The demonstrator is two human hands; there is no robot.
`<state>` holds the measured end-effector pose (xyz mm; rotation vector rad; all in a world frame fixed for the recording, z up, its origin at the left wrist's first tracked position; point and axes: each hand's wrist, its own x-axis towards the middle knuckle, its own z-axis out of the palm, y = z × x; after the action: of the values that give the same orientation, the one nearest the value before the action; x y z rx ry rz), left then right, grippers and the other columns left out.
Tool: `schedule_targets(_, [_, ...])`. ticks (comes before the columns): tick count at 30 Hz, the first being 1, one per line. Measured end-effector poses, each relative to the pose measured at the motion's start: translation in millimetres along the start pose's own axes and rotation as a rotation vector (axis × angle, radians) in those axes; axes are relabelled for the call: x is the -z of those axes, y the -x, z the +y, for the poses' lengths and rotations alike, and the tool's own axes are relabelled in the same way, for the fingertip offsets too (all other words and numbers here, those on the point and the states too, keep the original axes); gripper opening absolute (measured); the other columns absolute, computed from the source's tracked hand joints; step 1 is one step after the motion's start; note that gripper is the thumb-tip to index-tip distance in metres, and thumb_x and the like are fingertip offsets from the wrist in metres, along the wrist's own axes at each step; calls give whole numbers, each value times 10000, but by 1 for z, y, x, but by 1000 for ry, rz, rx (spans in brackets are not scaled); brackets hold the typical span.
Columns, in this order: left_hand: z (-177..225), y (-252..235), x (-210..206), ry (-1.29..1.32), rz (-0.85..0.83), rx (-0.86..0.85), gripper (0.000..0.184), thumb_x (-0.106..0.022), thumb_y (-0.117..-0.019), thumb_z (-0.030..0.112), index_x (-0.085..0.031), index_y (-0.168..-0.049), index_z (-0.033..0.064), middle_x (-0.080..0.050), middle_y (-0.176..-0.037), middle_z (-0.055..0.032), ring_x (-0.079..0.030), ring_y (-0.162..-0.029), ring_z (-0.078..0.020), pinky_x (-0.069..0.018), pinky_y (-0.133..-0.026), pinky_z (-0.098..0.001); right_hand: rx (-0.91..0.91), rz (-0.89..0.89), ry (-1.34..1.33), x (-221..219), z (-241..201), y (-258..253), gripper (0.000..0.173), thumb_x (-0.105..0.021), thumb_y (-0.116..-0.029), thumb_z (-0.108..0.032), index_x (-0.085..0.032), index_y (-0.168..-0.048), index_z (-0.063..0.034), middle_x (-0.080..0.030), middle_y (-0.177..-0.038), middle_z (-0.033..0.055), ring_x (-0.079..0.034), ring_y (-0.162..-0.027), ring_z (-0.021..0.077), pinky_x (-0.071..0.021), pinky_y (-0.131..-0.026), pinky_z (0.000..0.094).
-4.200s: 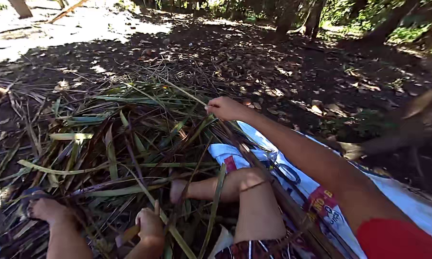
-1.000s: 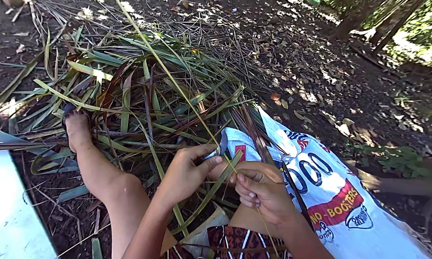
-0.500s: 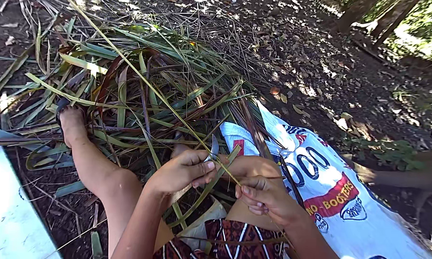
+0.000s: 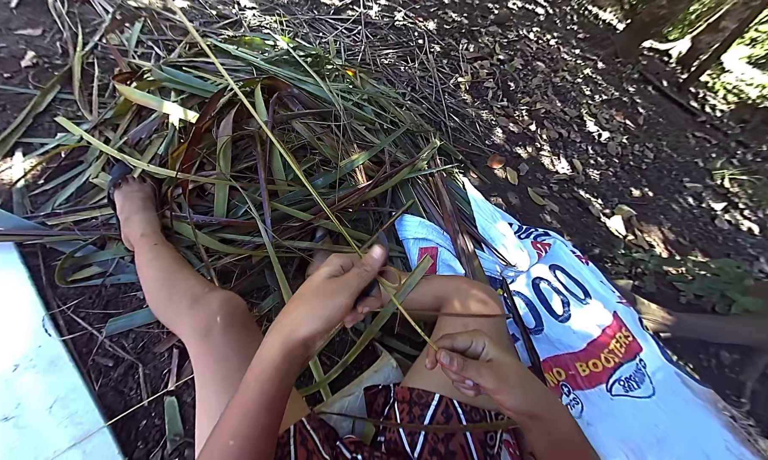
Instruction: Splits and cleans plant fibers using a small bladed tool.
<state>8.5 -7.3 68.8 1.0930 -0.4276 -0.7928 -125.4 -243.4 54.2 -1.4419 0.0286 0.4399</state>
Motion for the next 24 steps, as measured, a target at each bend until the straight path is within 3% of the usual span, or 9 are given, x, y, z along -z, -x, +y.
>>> schedule_targets(3, [4,-2,-4,-51,85,69,389,-369,-1114,207,-661,-880,97,-495,-551,119,-406,-431,64,-336,-414,-95,44,34,65,0,4,6,176,-596,-1006,-223,-768,-991,-187,-474,-592,-226,-375,-504,-150,-287,-459,54])
schedule_targets(8, [4,-5,1,15,145,66,489,-276,-1130,258,-606,-823,69,-478,-536,79,-403,-411,44,-341,-402,-101,56,32,35,0,-1,14,165,-605,-1010,-255,-763,-996,-211,-470,-597,-231,-375,-511,-156,-287,-467,50])
schedule_targets(17, [16,6,17,-69,351,-66,514,-258,-1127,244,-603,-790,65,-470,-519,53,-393,-408,26,-336,-403,-114,-78,-122,-154,22,15,33,179,-618,-1005,-347,-758,-977,-239,-494,-598,-237,-394,-512,-152,-305,-477,54])
schedule_targets(19, [13,4,14,-128,335,-91,484,-265,-1122,236,-612,-828,70,-488,-548,63,-405,-432,29,-337,-422,-116,-84,-147,-90,31,24,30,206,-600,-1018,-355,-756,-974,-228,-529,-608,-218,-424,-517,-140,-326,-484,59])
schedule_targets(22, [4,-3,1,-214,289,-127,455,-280,-1124,232,-609,-848,81,-503,-576,77,-427,-463,28,-354,-446,-125,-5,-100,109,30,16,13,246,-513,-1060,-369,-696,-1054,-205,-597,-682,-177,-532,-560,-89,-450,-528,96])
schedule_targets(24, [-2,-7,-12,-248,238,-144,432,-282,-1123,238,-605,-870,103,-505,-606,100,-437,-488,35,-365,-463,-126,121,-11,254,13,2,-4,243,-467,-1070,-311,-657,-1028,-165,-511,-683,-186,-471,-575,-108,-406,-543,83])
